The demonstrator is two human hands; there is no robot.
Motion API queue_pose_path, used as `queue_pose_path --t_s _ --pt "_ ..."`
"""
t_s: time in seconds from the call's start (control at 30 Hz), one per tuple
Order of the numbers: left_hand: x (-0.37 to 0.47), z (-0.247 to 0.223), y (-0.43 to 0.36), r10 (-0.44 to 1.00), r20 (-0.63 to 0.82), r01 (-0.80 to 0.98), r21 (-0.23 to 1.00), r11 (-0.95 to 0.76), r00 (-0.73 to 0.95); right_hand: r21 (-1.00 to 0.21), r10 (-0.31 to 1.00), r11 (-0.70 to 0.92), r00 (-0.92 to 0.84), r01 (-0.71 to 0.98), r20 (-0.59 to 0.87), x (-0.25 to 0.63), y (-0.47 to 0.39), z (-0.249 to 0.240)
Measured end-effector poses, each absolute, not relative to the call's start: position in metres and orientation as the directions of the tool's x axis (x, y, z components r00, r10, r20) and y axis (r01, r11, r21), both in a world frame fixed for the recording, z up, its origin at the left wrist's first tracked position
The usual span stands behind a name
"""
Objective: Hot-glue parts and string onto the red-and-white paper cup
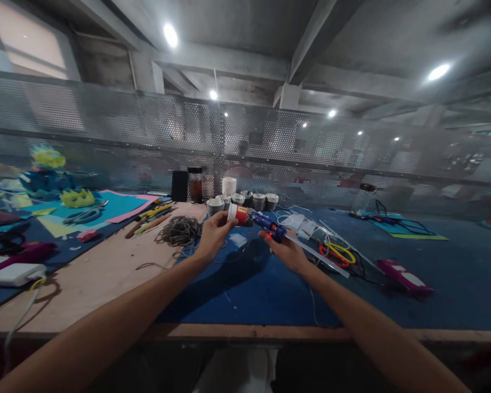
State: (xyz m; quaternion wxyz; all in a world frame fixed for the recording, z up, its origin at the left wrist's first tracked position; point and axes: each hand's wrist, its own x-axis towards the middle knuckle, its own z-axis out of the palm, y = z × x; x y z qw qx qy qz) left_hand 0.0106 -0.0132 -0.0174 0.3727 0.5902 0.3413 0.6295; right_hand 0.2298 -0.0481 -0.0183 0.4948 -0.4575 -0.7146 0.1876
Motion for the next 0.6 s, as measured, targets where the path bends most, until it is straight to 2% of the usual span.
queue_pose_path --t_s 0.2,0.6 --pt "0.0109 -0.0177 -0.0137 0.836 0.546 -0.016 0.837 -0.547 -0.062 -0.713 0.833 0.525 -0.111 0.464 0.542 0.2291 -0.0466 -0.019" --pt "0.0115 -0.0155 -0.0156 0.84 0.538 -0.018 0.841 -0.54 -0.063 -0.679 0.828 0.522 -0.116 0.517 0.548 0.2304 -0.0401 -0.0257"
